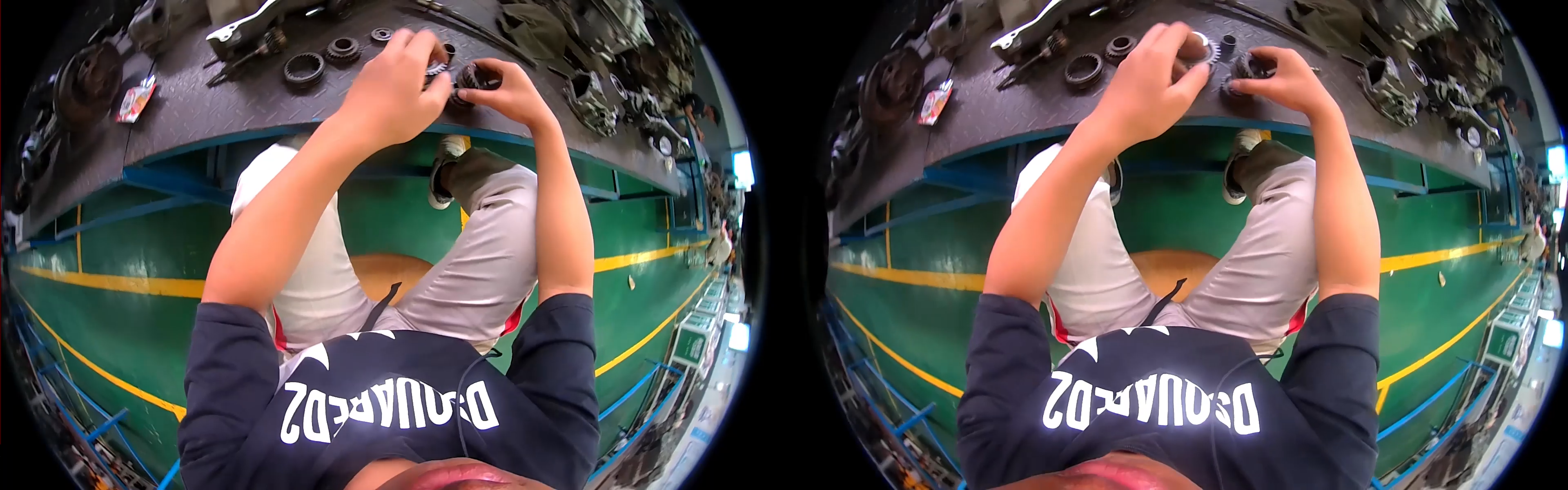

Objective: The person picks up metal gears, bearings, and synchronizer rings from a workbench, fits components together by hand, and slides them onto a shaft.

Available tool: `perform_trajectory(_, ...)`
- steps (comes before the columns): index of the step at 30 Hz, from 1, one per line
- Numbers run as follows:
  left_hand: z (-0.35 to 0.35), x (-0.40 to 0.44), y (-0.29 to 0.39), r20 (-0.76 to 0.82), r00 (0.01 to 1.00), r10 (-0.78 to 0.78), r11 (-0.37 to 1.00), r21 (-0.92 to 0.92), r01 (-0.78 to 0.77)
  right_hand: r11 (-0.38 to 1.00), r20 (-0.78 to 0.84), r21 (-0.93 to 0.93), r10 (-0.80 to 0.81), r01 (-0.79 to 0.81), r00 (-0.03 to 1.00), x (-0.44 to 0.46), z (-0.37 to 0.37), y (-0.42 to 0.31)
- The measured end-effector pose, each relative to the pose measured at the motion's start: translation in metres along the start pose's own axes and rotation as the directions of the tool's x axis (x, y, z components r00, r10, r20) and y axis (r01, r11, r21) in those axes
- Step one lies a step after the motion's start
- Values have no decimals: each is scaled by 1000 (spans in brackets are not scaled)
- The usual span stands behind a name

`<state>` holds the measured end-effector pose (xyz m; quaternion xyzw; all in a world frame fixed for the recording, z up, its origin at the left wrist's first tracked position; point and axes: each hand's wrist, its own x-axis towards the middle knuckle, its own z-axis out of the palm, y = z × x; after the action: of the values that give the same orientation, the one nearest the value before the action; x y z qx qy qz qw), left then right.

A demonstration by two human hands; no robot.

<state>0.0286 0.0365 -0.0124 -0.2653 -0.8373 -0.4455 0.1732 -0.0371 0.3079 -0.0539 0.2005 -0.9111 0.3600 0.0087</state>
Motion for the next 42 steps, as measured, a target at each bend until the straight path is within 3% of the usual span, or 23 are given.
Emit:
perform_trajectory(4,12,4,-13,164,967,192,916,324,-237,963,-191,268,82,-28,978,-2,-12,1)
perform_trajectory(5,17,5,-14,228,958,175,895,369,-252,897,-252,442,109,14,962,-2,-11,6)
perform_trajectory(6,27,7,-15,261,943,207,864,403,-301,696,-338,712,230,88,913,5,-3,3)
perform_trajectory(8,47,8,-16,320,911,259,792,470,-390,274,-179,959,374,76,910,18,-9,25)
perform_trajectory(10,67,11,-6,385,909,159,709,596,-377,176,-183,978,472,112,862,19,-5,22)
perform_trajectory(12,92,14,-15,281,918,281,590,703,-396,73,-121,993,544,97,830,21,-1,27)
perform_trajectory(15,106,21,-22,373,925,75,559,752,-349,-33,-104,989,556,147,825,24,2,12)
perform_trajectory(16,102,27,-12,457,884,-103,590,743,-316,-76,-94,984,544,161,834,24,2,6)
perform_trajectory(17,99,33,-8,482,869,-111,605,726,-326,-126,-81,977,540,175,838,25,2,-1)
perform_trajectory(21,98,39,-19,346,935,78,700,648,-299,-85,-95,984,485,154,870,14,-5,-17)
perform_trajectory(24,97,50,-17,-45,965,259,859,468,-209,-36,-230,956,521,291,822,8,-10,-27)
perform_trajectory(26,88,60,-10,-228,967,116,958,281,-48,-71,-258,932,557,355,789,7,-11,-36)
perform_trajectory(27,84,64,-6,-239,970,-36,993,-119,8,-38,-294,926,554,376,779,6,-10,-41)
perform_trajectory(28,78,68,-2,-193,965,-175,865,-498,58,-6,-328,919,546,395,771,5,-8,-50)
perform_trajectory(29,71,70,0,-94,956,-279,597,-796,96,0,-335,917,540,398,772,5,-6,-60)
perform_trajectory(30,62,67,3,37,938,-344,305,-941,149,-20,-350,909,502,416,791,5,-3,-69)
perform_trajectory(32,48,58,10,104,924,-368,138,-977,165,114,-435,896,426,430,793,7,4,-88)
perform_trajectory(34,40,51,8,144,920,-366,144,-967,209,400,-539,821,305,408,785,9,10,-109)
perform_trajectory(36,37,48,12,154,911,-381,138,-966,221,436,-510,813,218,384,832,8,18,-126)
perform_trajectory(37,35,46,18,133,911,-391,152,-966,207,730,-661,552,89,402,745,9,24,-126)
perform_trajectory(38,33,46,20,117,908,-403,222,-950,221,910,-745,203,-96,361,661,11,29,-125)
perform_trajectory(40,30,45,26,83,899,-430,351,-902,252,914,-672,145,-191,380,716,10,30,-125)
perform_trajectory(42,29,43,26,97,893,-439,342,-901,266,905,-659,105,-247,412,711,14,36,-126)
